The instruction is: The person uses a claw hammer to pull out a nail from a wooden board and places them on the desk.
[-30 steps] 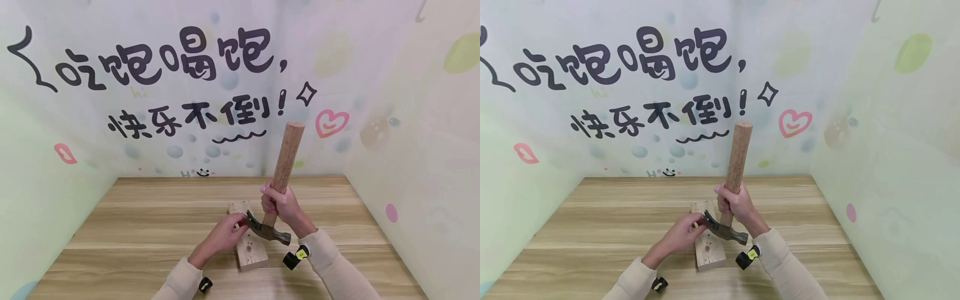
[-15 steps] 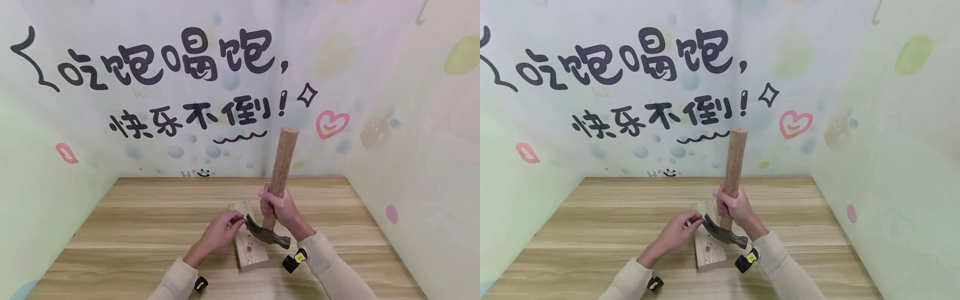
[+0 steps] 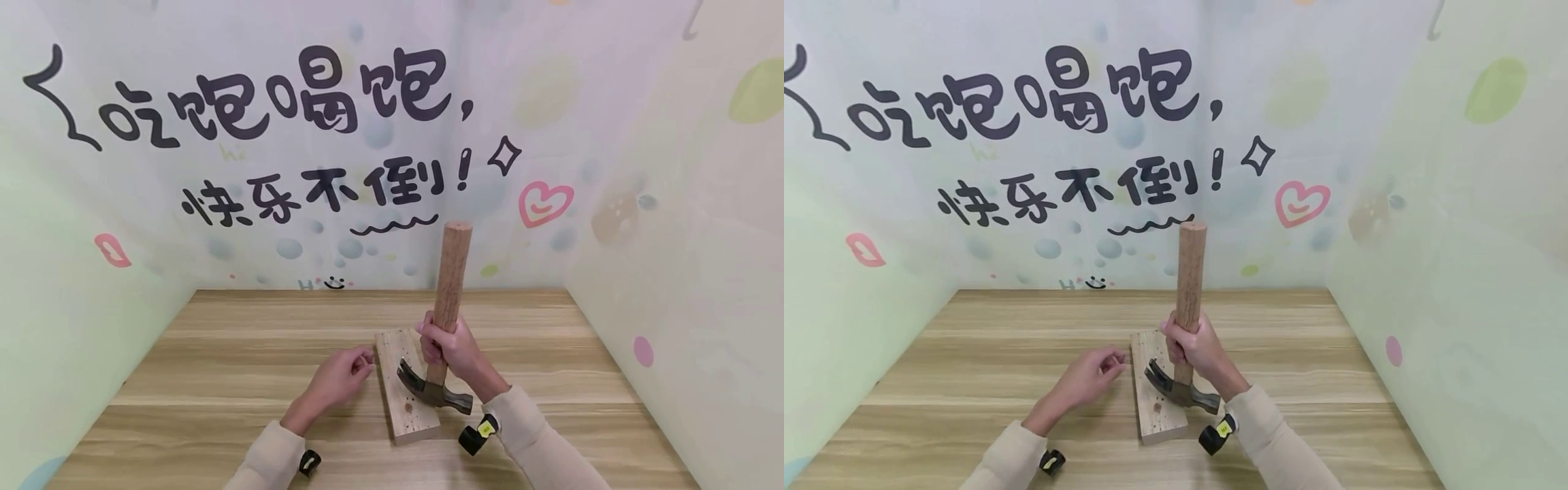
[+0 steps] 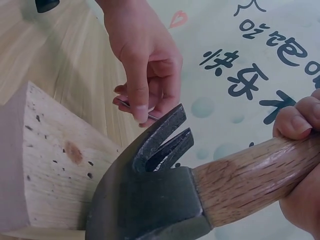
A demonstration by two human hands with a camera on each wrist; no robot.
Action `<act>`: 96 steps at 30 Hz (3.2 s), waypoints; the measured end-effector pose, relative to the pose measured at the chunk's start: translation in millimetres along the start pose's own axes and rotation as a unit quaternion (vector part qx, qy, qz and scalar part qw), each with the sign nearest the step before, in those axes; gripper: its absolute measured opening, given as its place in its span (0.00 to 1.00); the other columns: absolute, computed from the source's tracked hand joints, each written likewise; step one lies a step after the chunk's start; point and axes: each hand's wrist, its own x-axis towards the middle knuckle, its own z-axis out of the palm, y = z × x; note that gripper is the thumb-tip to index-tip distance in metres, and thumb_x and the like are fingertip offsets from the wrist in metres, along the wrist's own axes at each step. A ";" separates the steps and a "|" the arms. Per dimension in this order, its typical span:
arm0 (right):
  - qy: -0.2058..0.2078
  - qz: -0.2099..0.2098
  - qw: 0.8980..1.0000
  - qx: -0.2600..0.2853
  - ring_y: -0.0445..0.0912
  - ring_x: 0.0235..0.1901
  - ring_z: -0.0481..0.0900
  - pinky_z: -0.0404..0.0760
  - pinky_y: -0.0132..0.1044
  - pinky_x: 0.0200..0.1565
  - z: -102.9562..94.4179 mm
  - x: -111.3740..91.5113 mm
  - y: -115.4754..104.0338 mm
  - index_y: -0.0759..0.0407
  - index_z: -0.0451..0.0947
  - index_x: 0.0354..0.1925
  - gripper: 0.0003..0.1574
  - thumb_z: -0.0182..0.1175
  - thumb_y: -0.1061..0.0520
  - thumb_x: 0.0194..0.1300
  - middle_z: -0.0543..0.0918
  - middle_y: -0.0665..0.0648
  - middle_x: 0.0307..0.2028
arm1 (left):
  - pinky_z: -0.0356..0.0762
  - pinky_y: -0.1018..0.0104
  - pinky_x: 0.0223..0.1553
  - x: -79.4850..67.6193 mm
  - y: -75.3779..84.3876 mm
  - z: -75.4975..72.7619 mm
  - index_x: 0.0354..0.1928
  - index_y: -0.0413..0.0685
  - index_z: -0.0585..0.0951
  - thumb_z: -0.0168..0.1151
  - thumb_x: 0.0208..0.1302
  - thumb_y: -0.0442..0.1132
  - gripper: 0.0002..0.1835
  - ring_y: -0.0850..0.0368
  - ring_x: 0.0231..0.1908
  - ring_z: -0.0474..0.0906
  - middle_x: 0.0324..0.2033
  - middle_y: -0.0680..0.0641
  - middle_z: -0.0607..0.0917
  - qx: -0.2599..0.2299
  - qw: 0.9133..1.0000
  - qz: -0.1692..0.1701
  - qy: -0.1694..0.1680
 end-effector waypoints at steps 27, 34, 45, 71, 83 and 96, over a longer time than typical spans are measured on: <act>-0.011 0.004 1.000 -0.020 0.48 0.08 0.55 0.58 0.41 0.11 3.6 -5.0 4.4 0.66 0.59 0.22 0.19 0.52 0.66 0.70 0.59 0.57 0.10 | 0.66 0.65 0.21 -7.8 -31.5 -12.7 0.29 0.48 0.79 0.65 0.60 0.35 0.04 0.60 0.21 0.70 0.19 0.54 0.76 0.075 0.986 -0.148 0.013; -0.013 0.007 1.000 -0.025 0.46 0.08 0.55 0.58 0.40 0.11 3.9 -6.4 4.3 0.67 0.59 0.23 0.19 0.52 0.66 0.70 0.59 0.59 0.10 | 0.67 0.64 0.23 -8.1 -31.8 -13.3 0.27 0.48 0.76 0.64 0.61 0.34 0.07 0.59 0.23 0.70 0.21 0.53 0.76 0.091 0.982 -0.165 0.005; -0.017 0.003 0.999 -0.029 0.46 0.09 0.56 0.59 0.38 0.12 4.3 -7.0 2.7 0.68 0.59 0.23 0.18 0.51 0.67 0.69 0.60 0.59 0.10 | 0.65 0.65 0.23 -9.6 -31.9 -10.2 0.26 0.48 0.74 0.64 0.62 0.36 0.10 0.58 0.22 0.69 0.21 0.52 0.74 0.103 0.978 -0.184 0.004; -0.016 0.009 0.999 -0.039 0.46 0.10 0.57 0.59 0.38 0.14 6.1 -9.1 -0.8 0.68 0.60 0.23 0.18 0.52 0.65 0.70 0.60 0.61 0.11 | 0.68 0.63 0.22 14.7 -16.6 1.6 0.34 0.48 0.78 0.57 0.69 0.43 0.08 0.58 0.21 0.71 0.22 0.52 0.78 0.116 0.978 -0.170 0.028; -0.016 0.008 0.997 -0.069 0.54 0.09 0.56 0.61 0.42 0.13 10.8 -8.8 1.9 0.70 0.62 0.25 0.17 0.53 0.65 0.69 0.60 0.64 0.11 | 0.75 0.55 0.30 44.9 -5.3 25.1 0.46 0.45 0.79 0.56 0.71 0.45 0.12 0.52 0.28 0.76 0.31 0.46 0.80 0.100 0.985 -0.128 0.052; -0.014 0.024 0.996 -0.080 0.54 0.09 0.56 0.61 0.39 0.13 11.4 -7.3 1.6 0.69 0.63 0.24 0.18 0.52 0.64 0.71 0.61 0.63 0.10 | 0.77 0.48 0.35 70.9 5.4 44.1 0.46 0.44 0.78 0.52 0.74 0.48 0.14 0.43 0.39 0.80 0.40 0.40 0.81 0.099 0.986 -0.129 0.038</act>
